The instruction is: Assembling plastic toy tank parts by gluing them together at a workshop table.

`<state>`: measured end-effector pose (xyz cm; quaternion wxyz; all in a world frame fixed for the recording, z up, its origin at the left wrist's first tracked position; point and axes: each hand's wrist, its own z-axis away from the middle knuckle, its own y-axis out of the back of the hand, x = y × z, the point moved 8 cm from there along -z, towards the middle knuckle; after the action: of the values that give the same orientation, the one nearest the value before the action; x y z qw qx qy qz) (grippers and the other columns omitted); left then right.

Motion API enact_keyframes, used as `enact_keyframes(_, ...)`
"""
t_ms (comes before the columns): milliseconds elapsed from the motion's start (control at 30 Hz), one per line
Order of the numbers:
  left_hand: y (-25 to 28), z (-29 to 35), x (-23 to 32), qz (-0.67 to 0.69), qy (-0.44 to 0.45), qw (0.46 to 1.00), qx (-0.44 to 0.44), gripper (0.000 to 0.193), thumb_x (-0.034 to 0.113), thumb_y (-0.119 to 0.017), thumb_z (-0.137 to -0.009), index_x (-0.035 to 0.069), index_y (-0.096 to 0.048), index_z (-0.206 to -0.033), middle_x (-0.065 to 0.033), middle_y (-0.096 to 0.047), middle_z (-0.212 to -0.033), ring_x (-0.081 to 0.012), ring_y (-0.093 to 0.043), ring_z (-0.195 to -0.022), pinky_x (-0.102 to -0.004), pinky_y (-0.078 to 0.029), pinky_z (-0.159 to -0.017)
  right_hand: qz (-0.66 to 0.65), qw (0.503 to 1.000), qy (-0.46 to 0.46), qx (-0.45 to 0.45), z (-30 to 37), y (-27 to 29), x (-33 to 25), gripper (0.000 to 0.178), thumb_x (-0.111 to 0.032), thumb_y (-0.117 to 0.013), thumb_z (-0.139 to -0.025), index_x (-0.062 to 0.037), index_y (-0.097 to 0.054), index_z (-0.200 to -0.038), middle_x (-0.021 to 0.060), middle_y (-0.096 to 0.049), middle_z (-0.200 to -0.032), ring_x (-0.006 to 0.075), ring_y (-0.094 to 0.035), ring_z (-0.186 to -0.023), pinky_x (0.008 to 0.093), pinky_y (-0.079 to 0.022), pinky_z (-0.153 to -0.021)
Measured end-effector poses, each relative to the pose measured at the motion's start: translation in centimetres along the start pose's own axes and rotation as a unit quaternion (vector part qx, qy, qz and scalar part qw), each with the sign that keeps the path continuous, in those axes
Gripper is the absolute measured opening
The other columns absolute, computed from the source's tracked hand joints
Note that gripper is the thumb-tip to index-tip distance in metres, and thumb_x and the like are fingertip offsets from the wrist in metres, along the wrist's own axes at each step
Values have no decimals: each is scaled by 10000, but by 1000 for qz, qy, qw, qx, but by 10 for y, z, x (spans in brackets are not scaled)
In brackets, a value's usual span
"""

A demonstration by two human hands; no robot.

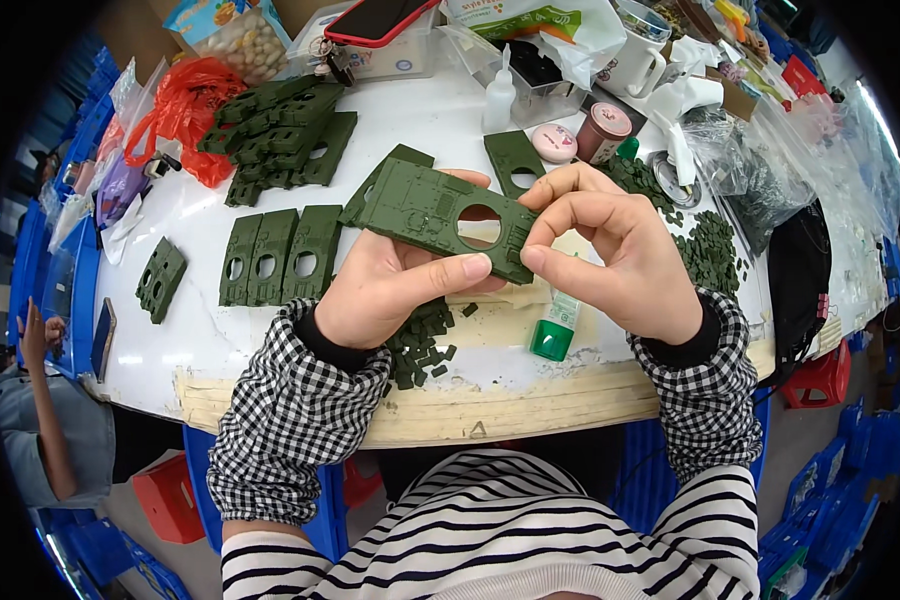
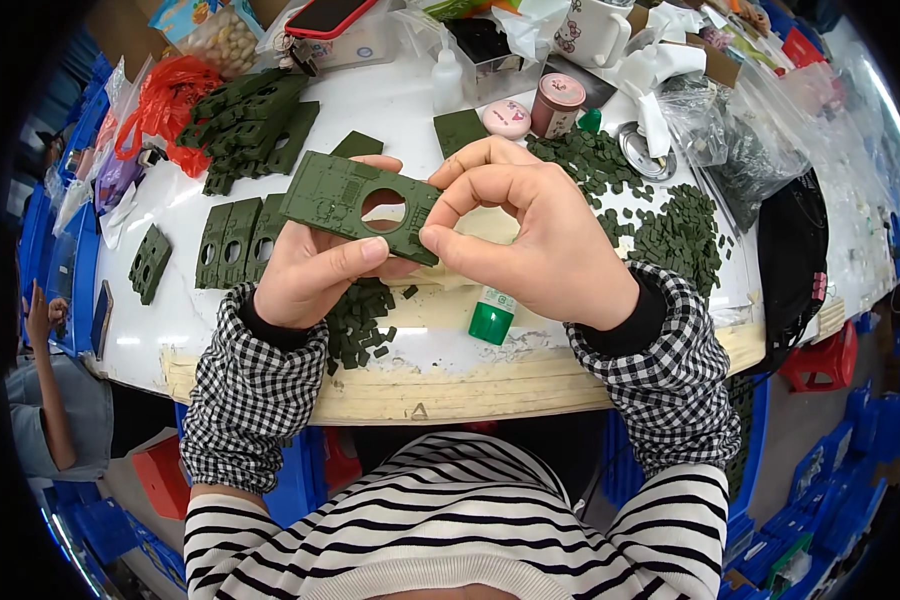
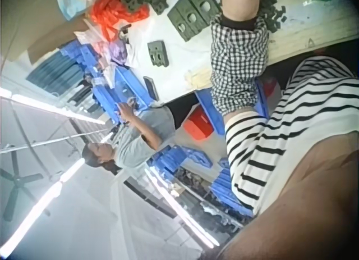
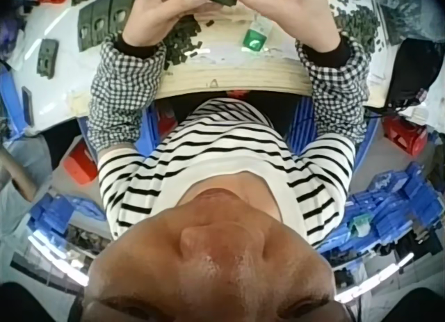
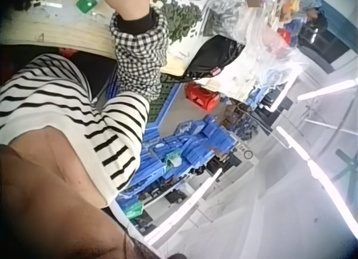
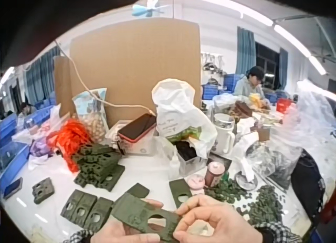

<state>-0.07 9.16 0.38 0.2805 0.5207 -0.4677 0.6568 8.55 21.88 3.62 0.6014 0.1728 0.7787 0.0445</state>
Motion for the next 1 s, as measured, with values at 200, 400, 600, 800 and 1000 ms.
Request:
enact_keyframes(200, 0, 1, 1, -6, -4, 1000, 6, 685, 94, -696, -855, 7, -349, -1440, -155, -575, -1284, -239, -619, -1159, -380, -592, -897, 12, 1000, 11, 10, 0, 0, -2, 84, -123, -742, -812, -47, -713, -833, 61, -594, -1074, 157, -567, -1023, 316, -433, -952)
enact_keyframes(400, -2, 1, 3, -2, -5, 1000, 4, 691, 89, -691, -854, 6, -341, -1444, -162, -563, -1299, -249, -618, -1163, -383, -593, -898, 41, 999, 28, 23, 0, 0, -4, 84, -126, -744, -796, -54, -706, -820, 68, -608, -1052, 173, -584, -1012, 322, -437, -950)
enact_keyframes(600, -2, 1, 4, -4, -7, 1000, 0, 697, 85, -692, -852, 8, -339, -1447, -167, -558, -1307, -258, -607, -1183, -383, -593, -899, 42, 998, 28, 26, 0, 1, -4, 86, -126, -742, -790, -54, -703, -818, 71, -614, -1045, 184, -592, -1009, 329, -441, -949)
enact_keyframes(800, -2, 1, 4, -2, -6, 1000, -3, 688, 76, -690, -857, 10, -342, -1447, -163, -553, -1314, -258, -594, -1200, -375, -591, -904, 58, 996, 57, 42, 0, 0, -7, 80, -100, -742, -774, -54, -684, -804, 78, -627, -1006, 197, -608, -984, 330, -460, -913)
enact_keyframes(1000, -1, 1, 4, -9, -14, 1000, 0, 688, 79, -698, -859, 12, -346, -1447, -154, -544, -1321, -257, -578, -1221, -367, -588, -908, 144, 979, 125, 72, 3, 0, -21, 100, -58, -749, -739, -49, -668, -797, 96, -645, -981, 223, -628, -943, 331, -485, -850)
